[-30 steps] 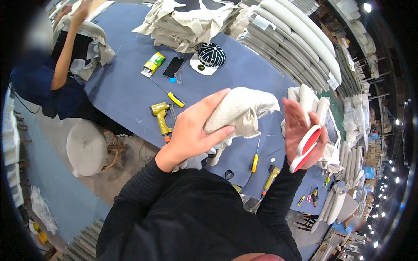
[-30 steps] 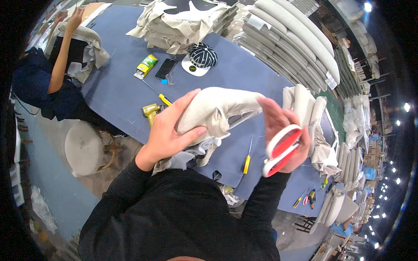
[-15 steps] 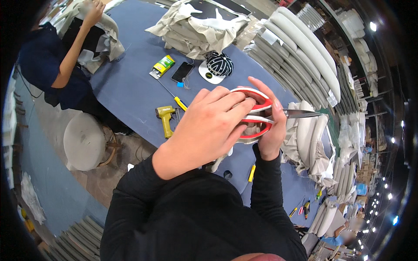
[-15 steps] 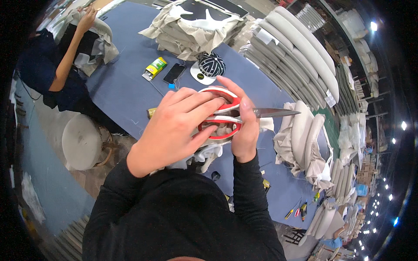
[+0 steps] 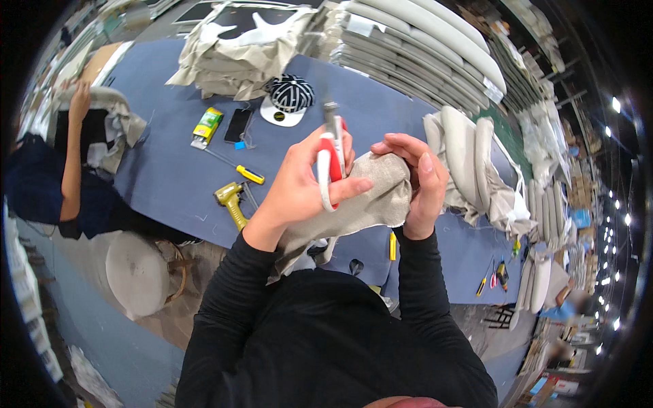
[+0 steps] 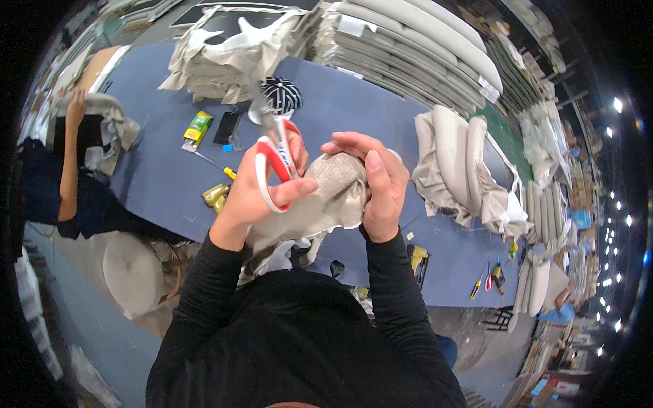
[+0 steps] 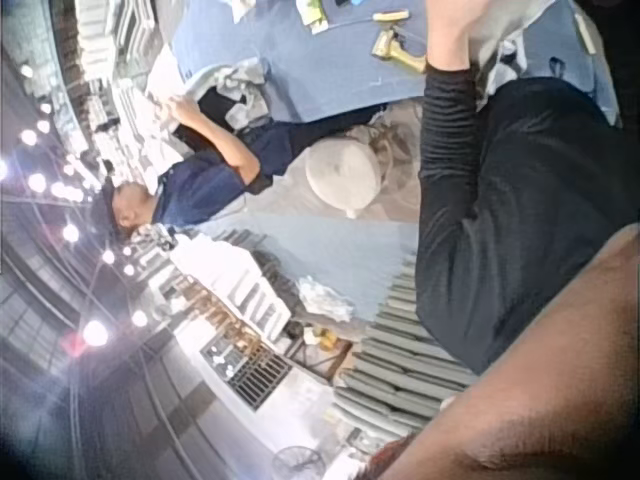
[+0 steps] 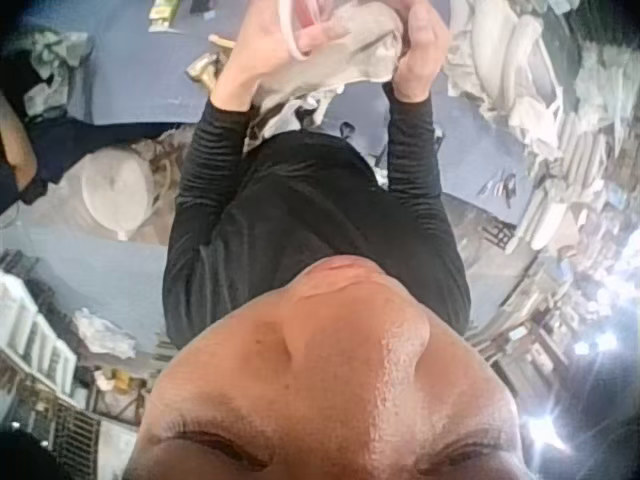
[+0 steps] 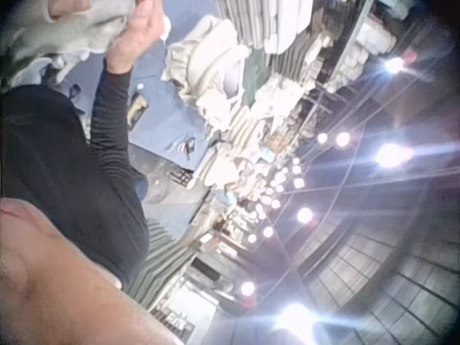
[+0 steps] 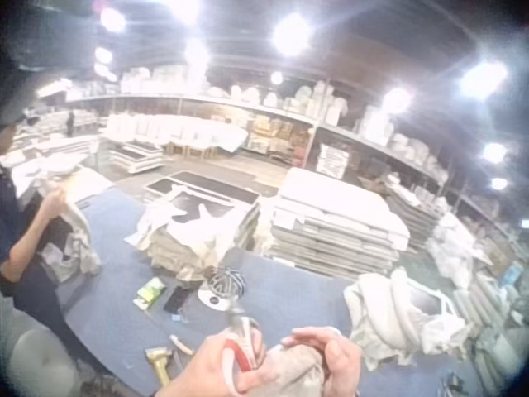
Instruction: The person staples fabric onto a cushion base using a staple gun, then trims excess fabric with scissors. They repeatedly flip the cushion to work on different edges, pull the fabric taut, and cut away overhang to finish the upholstery.
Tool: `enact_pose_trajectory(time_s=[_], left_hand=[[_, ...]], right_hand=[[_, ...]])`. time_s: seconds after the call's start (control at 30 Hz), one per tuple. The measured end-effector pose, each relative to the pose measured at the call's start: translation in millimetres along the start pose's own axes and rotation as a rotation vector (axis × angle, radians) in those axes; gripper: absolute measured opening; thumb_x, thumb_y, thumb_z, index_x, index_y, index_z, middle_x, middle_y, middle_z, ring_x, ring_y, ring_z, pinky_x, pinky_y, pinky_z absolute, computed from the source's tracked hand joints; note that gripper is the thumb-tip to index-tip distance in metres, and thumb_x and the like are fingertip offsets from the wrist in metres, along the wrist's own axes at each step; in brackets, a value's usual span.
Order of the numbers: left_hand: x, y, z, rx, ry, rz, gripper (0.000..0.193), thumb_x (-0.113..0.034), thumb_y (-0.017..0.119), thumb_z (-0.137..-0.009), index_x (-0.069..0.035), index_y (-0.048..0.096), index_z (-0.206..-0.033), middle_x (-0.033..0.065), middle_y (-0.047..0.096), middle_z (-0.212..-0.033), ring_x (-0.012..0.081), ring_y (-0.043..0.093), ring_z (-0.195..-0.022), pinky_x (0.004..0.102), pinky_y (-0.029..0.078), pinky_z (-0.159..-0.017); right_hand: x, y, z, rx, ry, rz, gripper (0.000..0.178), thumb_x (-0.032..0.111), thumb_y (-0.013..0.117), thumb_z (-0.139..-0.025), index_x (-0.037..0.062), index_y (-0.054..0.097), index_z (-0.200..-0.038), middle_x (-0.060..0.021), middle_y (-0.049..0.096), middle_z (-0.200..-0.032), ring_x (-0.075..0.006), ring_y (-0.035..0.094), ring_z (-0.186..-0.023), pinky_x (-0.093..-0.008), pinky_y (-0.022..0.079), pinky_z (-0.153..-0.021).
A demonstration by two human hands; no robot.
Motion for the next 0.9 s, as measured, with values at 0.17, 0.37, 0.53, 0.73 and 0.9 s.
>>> enact_pose_trajectory(time_s=[0.17, 0.37, 0.53, 0.73, 0.9], left_hand=[[20, 26, -15, -0.119, 0.307, -0.268, 0.069, -0.027, 0.106, -0.070, -0.004, 0.056, -0.112, 0.0051, 0.057, -0.102, 0.0201, 0.061, -0.097, 0.0355, 0.051, -0.088], [17, 14, -27, -0.239, 0.385, -0.303, 0.066, -0.028, 0.102, -0.072, -0.001, 0.054, -0.109, 0.0162, 0.061, -0.110, 0.0332, 0.064, -0.103, 0.0458, 0.052, -0.092], [7, 3, -23, -0.308, 0.546, -0.619, 0.059, -0.025, 0.098, -0.077, -0.001, 0.054, -0.108, 0.0161, 0.064, -0.106, 0.0305, 0.063, -0.098, 0.0438, 0.051, -0.088], [25, -13, -21, -0.364, 0.394, -0.503, 0.041, -0.019, 0.091, -0.089, -0.001, 0.058, -0.104, 0.0141, 0.064, -0.100, 0.0273, 0.064, -0.085, 0.0421, 0.053, -0.080], [17, -15, -13, -0.461, 0.437, -0.465, 0.034, -0.017, 0.089, -0.092, -0.005, 0.060, -0.103, 0.0064, 0.065, -0.079, 0.0176, 0.063, -0.067, 0.0324, 0.052, -0.064]], right_hand=[[-20, -42, 14, -0.160, -0.106, -0.277, 0.042, 0.023, 0.047, -0.117, -0.0092, 0.062, -0.139, -0.0261, 0.074, -0.133, -0.0299, 0.070, -0.127, -0.0424, 0.053, -0.113], [-59, -52, 54, -0.496, -0.141, -0.421, 0.035, 0.026, 0.052, -0.117, 0.0012, 0.061, -0.140, -0.0186, 0.065, -0.139, -0.0310, 0.059, -0.141, -0.0447, 0.041, -0.124], [-81, -46, 113, -0.443, -0.198, 0.026, 0.020, 0.015, 0.066, -0.112, 0.0008, 0.071, -0.123, -0.0106, 0.066, -0.119, -0.0232, 0.063, -0.115, -0.0352, 0.047, -0.106], [-40, -9, 70, -0.413, -0.050, 0.233, 0.016, 0.007, 0.079, -0.100, 0.0006, 0.078, -0.114, -0.0101, 0.068, -0.113, -0.0192, 0.064, -0.104, -0.0319, 0.050, -0.095], [-52, -12, 68, -0.489, -0.140, 0.117, 0.029, 0.004, 0.082, -0.098, -0.0017, 0.070, -0.124, -0.0070, 0.064, -0.115, -0.0164, 0.060, -0.105, -0.0312, 0.048, -0.100]])
Point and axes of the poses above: each hand's wrist, its own z-axis away from the middle knuckle, its own y-axis out of the palm, x = y × z, the point moved 6 cm from there along -z, towards the middle knuckle
